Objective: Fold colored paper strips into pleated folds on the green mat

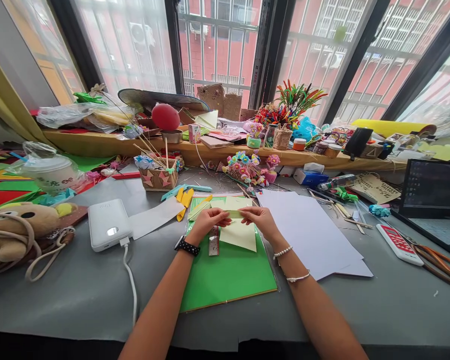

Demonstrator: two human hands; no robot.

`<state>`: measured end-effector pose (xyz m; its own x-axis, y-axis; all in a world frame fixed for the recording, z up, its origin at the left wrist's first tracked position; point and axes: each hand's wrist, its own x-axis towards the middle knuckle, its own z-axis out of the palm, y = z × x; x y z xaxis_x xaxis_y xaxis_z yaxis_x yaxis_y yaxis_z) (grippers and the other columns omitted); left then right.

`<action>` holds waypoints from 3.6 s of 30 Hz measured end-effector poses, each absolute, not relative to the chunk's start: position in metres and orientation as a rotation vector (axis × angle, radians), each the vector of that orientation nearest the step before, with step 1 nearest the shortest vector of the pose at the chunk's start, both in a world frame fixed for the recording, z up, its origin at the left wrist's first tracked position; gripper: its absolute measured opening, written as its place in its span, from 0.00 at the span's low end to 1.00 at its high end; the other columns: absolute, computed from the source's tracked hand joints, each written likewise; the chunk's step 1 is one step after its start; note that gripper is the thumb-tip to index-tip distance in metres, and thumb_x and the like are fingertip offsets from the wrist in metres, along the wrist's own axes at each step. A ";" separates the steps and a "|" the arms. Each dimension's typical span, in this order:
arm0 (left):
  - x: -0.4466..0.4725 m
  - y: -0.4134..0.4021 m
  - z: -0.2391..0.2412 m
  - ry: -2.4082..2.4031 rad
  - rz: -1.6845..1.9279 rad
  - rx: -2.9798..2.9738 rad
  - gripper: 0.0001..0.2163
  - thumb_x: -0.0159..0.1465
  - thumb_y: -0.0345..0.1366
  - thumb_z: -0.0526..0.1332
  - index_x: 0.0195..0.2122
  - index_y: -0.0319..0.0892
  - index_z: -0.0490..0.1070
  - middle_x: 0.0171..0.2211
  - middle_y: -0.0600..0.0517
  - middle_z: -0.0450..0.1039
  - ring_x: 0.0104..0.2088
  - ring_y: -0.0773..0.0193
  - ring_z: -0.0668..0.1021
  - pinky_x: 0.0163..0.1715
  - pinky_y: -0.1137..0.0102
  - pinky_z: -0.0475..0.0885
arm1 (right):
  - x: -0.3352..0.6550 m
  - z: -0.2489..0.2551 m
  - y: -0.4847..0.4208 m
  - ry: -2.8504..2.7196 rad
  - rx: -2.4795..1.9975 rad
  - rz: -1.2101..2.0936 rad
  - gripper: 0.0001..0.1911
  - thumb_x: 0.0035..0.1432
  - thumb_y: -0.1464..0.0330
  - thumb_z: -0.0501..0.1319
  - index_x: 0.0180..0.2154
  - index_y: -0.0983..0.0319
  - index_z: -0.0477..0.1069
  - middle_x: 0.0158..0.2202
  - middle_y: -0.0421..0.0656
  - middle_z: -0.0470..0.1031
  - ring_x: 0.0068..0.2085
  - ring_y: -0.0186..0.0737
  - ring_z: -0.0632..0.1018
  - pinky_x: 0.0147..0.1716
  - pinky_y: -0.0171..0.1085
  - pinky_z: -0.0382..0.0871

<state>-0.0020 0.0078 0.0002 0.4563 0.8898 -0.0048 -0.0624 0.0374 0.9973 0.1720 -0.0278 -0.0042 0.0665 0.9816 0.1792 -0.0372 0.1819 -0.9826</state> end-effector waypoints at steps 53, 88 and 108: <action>-0.004 0.006 0.004 0.765 1.021 1.350 0.14 0.44 0.40 0.66 0.30 0.38 0.73 0.25 0.51 0.73 0.25 0.68 0.73 0.30 0.71 0.69 | 0.160 -0.006 -0.033 -1.315 -1.105 1.265 0.12 0.41 0.61 0.63 0.24 0.64 0.73 0.24 0.41 0.74 0.26 0.32 0.73 0.29 0.33 0.67; -0.005 0.004 0.005 0.724 0.937 1.280 0.14 0.47 0.42 0.63 0.31 0.38 0.75 0.23 0.51 0.73 0.23 0.70 0.70 0.25 0.75 0.66 | 0.159 -0.005 -0.039 -1.440 -0.940 1.605 0.18 0.45 0.57 0.60 0.33 0.63 0.74 0.28 0.42 0.73 0.27 0.31 0.71 0.30 0.32 0.65; -0.004 0.003 0.005 0.770 0.970 1.294 0.13 0.47 0.41 0.63 0.30 0.37 0.76 0.20 0.52 0.72 0.21 0.70 0.71 0.25 0.75 0.67 | 0.155 -0.004 -0.039 -1.403 -1.021 1.529 0.14 0.41 0.59 0.63 0.27 0.64 0.74 0.24 0.40 0.71 0.23 0.30 0.69 0.26 0.32 0.64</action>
